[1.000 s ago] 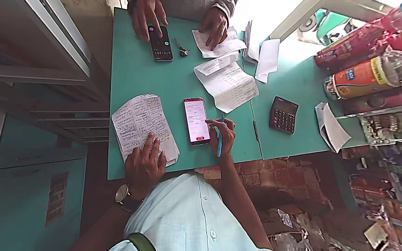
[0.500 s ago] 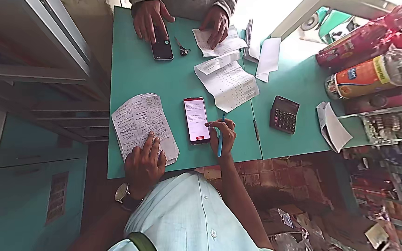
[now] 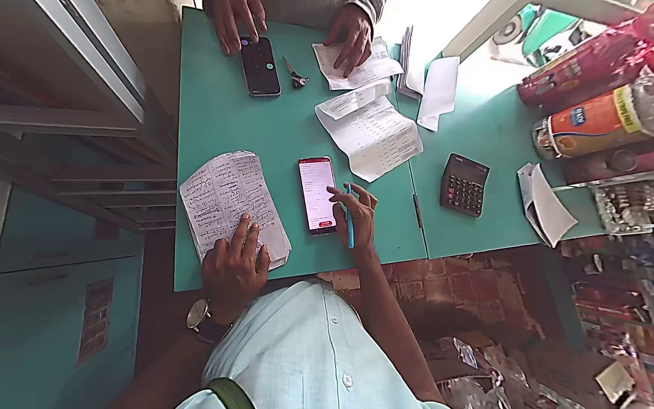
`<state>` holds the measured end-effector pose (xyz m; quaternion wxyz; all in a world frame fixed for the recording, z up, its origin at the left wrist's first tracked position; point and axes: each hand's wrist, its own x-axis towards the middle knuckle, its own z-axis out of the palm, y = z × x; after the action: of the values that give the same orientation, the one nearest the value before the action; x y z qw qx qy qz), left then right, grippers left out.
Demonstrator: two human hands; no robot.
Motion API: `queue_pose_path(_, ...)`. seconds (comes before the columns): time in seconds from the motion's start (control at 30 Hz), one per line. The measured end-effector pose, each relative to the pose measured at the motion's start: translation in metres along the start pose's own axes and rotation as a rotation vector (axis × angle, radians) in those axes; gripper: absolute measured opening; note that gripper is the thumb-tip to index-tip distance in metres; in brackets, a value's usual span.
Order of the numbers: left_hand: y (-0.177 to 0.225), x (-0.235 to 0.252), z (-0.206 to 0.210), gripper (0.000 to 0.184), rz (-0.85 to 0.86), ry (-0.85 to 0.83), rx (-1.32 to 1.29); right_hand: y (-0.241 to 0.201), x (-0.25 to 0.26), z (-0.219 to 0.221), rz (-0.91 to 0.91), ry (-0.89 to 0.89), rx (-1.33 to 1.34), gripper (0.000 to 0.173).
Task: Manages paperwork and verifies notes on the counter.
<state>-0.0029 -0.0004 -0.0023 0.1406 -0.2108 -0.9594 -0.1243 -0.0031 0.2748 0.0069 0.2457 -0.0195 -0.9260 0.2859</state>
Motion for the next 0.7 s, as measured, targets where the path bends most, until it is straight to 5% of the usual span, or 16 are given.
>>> queue_pose_path(0.1, -0.0008, -0.0003, 0.0014, 0.050, 0.003, 0.009, 0.000, 0.0017, 0.0005, 0.0010, 0.015, -0.040, 0.027, 0.027)
queue_pose_path(0.3, -0.0008, -0.0004, 0.0007, 0.050, 0.006, 0.016, -0.005, 0.0028, -0.0049, -0.0010, -0.068, 0.190, 0.099, 0.023)
queue_pose_path(0.53, -0.0001, -0.0002, -0.0002, 0.051, 0.007, 0.012, 0.008, -0.0007, 0.0007, -0.0002, 0.019, -0.005, 0.013, 0.026)
queue_pose_path(0.7, -0.0005, -0.0014, -0.0016, 0.051, 0.009, -0.001, -0.001, 0.0017, -0.0058, -0.0023, -0.009, 0.127, 0.106, 0.022)
